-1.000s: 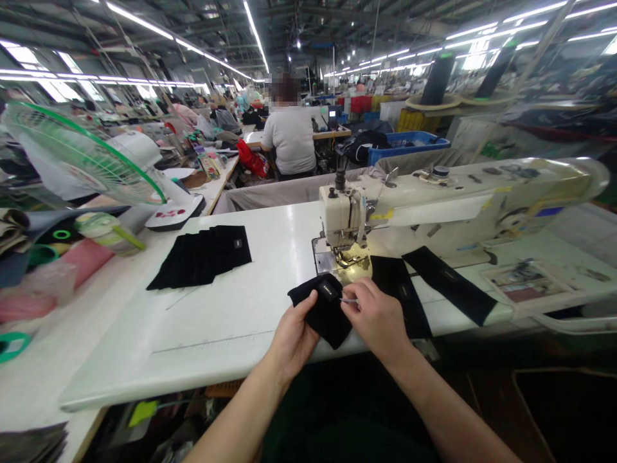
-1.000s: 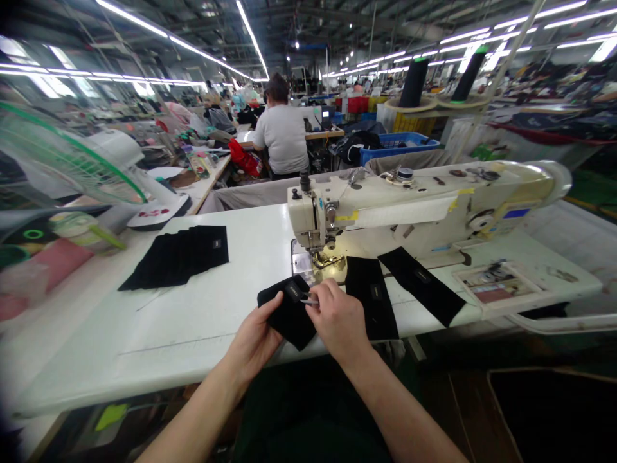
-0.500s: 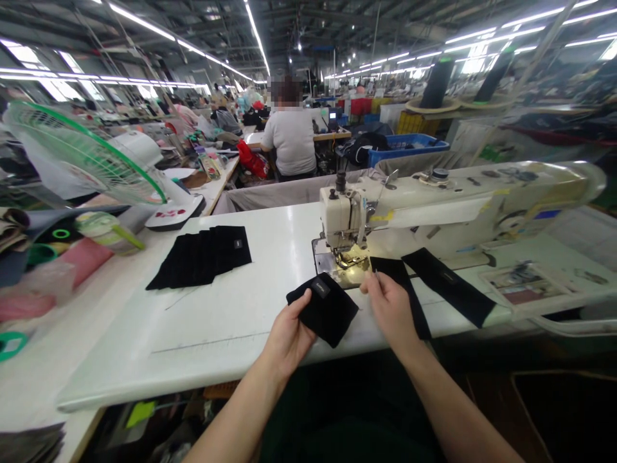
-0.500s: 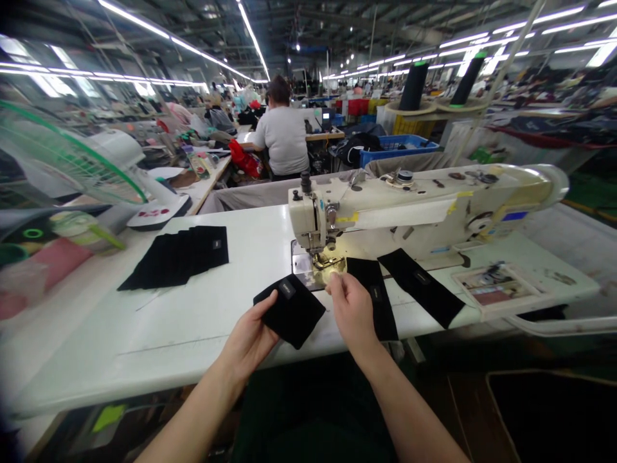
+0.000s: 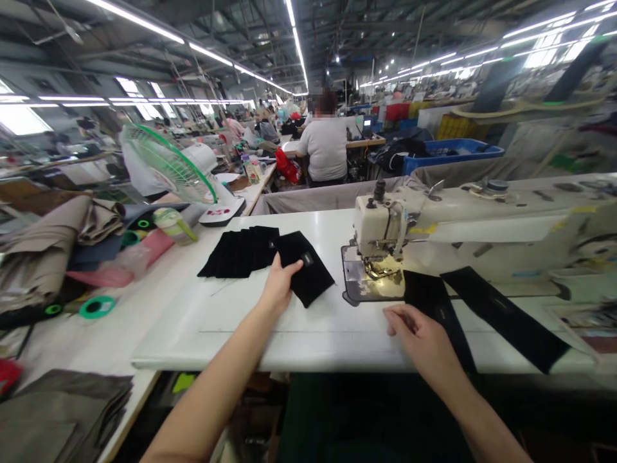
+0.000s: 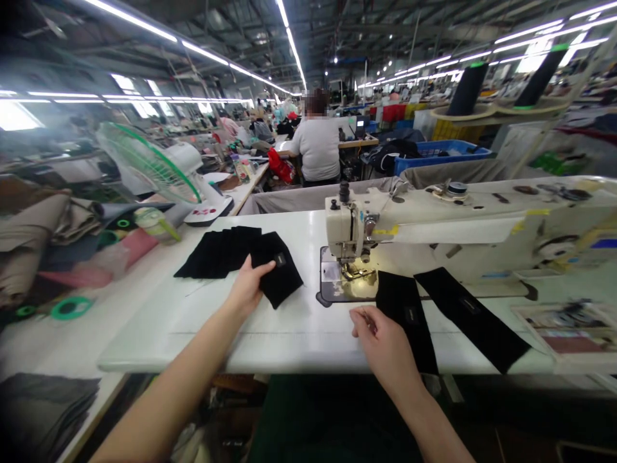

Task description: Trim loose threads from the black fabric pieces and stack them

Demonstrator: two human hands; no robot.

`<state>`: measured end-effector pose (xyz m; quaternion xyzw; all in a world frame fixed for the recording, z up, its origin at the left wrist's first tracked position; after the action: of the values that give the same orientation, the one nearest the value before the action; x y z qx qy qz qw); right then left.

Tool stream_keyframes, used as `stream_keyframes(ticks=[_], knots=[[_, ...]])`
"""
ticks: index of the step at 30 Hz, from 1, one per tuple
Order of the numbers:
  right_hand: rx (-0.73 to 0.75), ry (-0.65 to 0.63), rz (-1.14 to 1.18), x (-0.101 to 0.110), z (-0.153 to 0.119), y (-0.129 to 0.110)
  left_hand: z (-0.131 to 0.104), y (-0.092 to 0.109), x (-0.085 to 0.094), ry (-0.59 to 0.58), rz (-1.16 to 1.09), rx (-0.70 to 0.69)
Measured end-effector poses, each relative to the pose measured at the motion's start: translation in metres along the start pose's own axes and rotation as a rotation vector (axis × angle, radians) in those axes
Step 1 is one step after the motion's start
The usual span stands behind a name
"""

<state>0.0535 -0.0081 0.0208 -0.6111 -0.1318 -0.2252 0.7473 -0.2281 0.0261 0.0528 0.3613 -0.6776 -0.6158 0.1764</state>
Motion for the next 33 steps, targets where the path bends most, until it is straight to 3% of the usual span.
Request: stream_keyframes(ticks=[1,4,7,9,11,13,15,20,22,25,29,31,33], knots=[[0.009,-0.005,-0.006,0.002,-0.001,0.0,0.019,0.013,0.0,0.02,0.139,-0.076],[0.036,0.001,-0.073,0.01,-0.005,-0.002,0.066,0.046,-0.003,0.051,0.298,-0.115],[0.057,0.073,-0.152,0.026,-0.008,-0.002,0.093,0.065,-0.001,0.14,0.453,-0.191],[0.089,0.111,-0.215,0.039,-0.009,0.001,0.098,0.068,0.001,0.162,0.543,-0.299],[0.157,0.092,-0.308,0.049,-0.013,0.007,0.087,0.069,-0.004,0.147,0.768,-0.666],[0.249,0.024,-0.418,0.055,-0.018,0.014,0.067,0.059,-0.012,0.04,0.828,-0.803],[0.331,-0.037,-0.521,0.057,-0.024,0.021,0.042,0.039,-0.02,-0.139,0.786,-0.631],[0.445,-0.073,-0.531,0.054,-0.033,0.019,-0.059,-0.017,-0.042,-0.828,0.516,0.247],[0.463,-0.049,-0.452,0.052,-0.037,0.008,-0.1,-0.035,-0.044,-0.97,0.481,0.5],[0.521,-0.074,-0.335,0.046,-0.05,-0.013,-0.138,-0.057,-0.047,-0.945,0.33,0.757],[0.541,-0.265,-0.114,0.04,-0.067,-0.034,-0.143,-0.075,-0.052,-0.598,0.133,0.73],[0.409,-0.175,0.057,0.045,-0.061,-0.033,-0.141,-0.076,-0.051,-0.497,0.077,0.695],[0.183,0.082,0.156,0.056,-0.046,-0.021,-0.142,-0.075,-0.048,-0.501,0.049,0.692]])
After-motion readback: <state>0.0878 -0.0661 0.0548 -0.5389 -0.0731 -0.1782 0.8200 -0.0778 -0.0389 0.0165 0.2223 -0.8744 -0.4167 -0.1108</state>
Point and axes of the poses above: each hand's wrist, its own z-axis towards the middle knuckle, its own x-axis out of the back of the hand, y = z × x, the point moved 4 cm from there along z, towards the middle knuckle, and after that the axes turned 13 degrees about y, right-handed, at the moved point
